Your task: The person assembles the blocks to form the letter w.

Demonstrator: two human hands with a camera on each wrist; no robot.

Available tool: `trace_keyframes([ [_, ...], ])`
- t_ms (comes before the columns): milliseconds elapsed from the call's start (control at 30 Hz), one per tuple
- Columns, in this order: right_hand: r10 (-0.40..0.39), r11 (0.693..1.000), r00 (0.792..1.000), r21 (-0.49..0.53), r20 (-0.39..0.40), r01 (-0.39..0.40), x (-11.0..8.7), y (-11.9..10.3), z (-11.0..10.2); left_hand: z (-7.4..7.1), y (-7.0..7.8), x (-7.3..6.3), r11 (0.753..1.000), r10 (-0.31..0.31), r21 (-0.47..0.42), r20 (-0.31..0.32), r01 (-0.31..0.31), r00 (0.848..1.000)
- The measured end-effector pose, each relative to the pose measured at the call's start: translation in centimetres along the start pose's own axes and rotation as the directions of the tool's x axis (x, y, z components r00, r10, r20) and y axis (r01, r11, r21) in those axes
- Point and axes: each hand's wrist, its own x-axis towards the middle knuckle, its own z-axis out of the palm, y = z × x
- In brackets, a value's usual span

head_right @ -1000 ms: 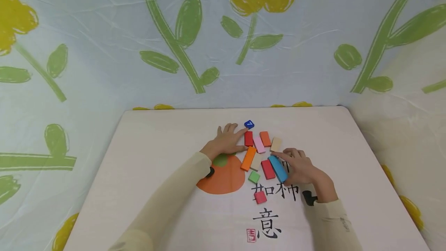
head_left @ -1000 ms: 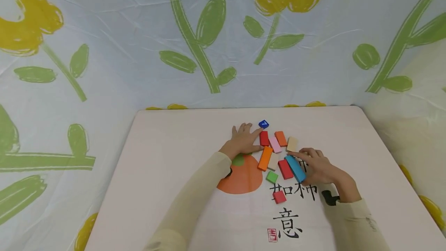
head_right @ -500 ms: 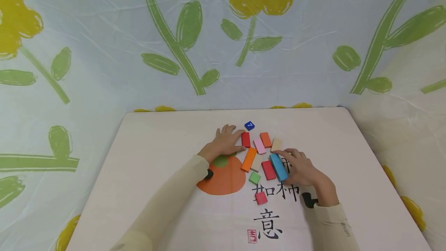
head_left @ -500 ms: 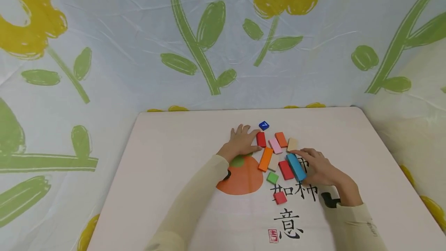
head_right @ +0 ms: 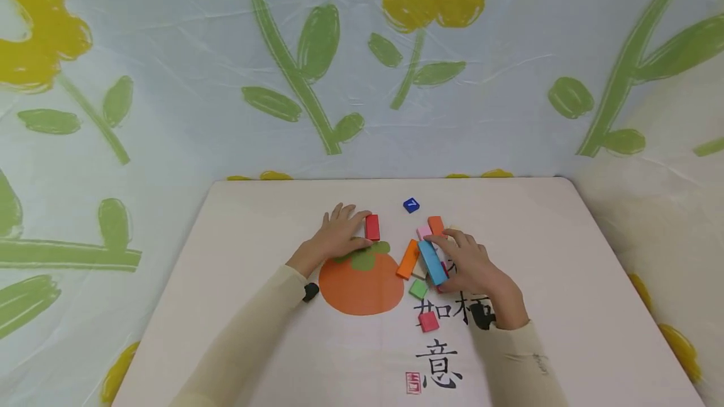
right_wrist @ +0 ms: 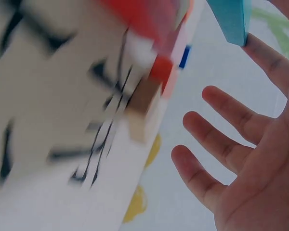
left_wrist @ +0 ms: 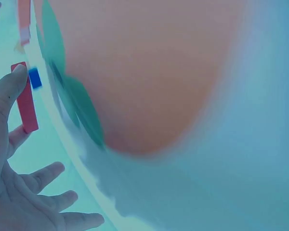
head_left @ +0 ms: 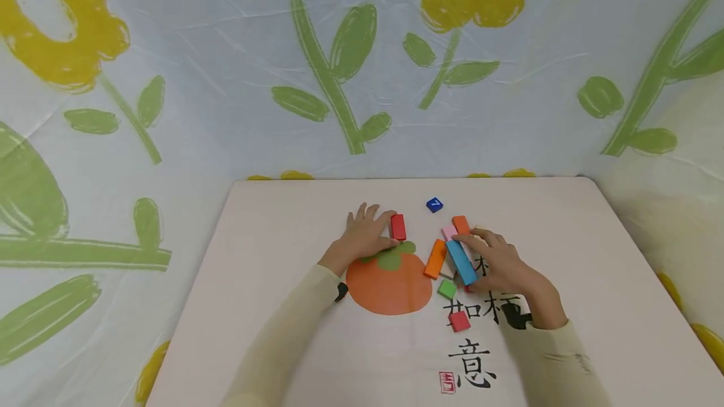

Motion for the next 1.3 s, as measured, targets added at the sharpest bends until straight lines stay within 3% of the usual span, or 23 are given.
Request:
trace_keyframes([
  [400, -0.182, 0.983, 0.983, 0.012, 0.013, 0.182, 4.3, -3.6, 1.9, -0.8, -5.7, -5.6, 0.994, -0.099, -0.048, -0.078, 0.095, 0.992],
  [767, -0.216, 0.976, 0.972, 0.036, 0.089, 0.213, 7.5, -6.9, 3.2, -1.7, -9.5, -9.6, 0.979, -0.188, -0.098, -0.101, 0.178, 0.977],
  [1100, -0.272, 0.962, 0.954, 0.042, 0.129, 0.269, 9.4, -9.0, 4.3, -2.2, -13.1, -11.9, 0.954, -0.271, -0.166, -0.13, 0.248, 0.954],
  [1300, -0.305, 0.952, 0.943, 0.039, 0.136, 0.302, 10.1, -9.8, 4.7, -2.4, -15.1, -12.6, 0.942, -0.308, -0.179, -0.138, 0.283, 0.941],
])
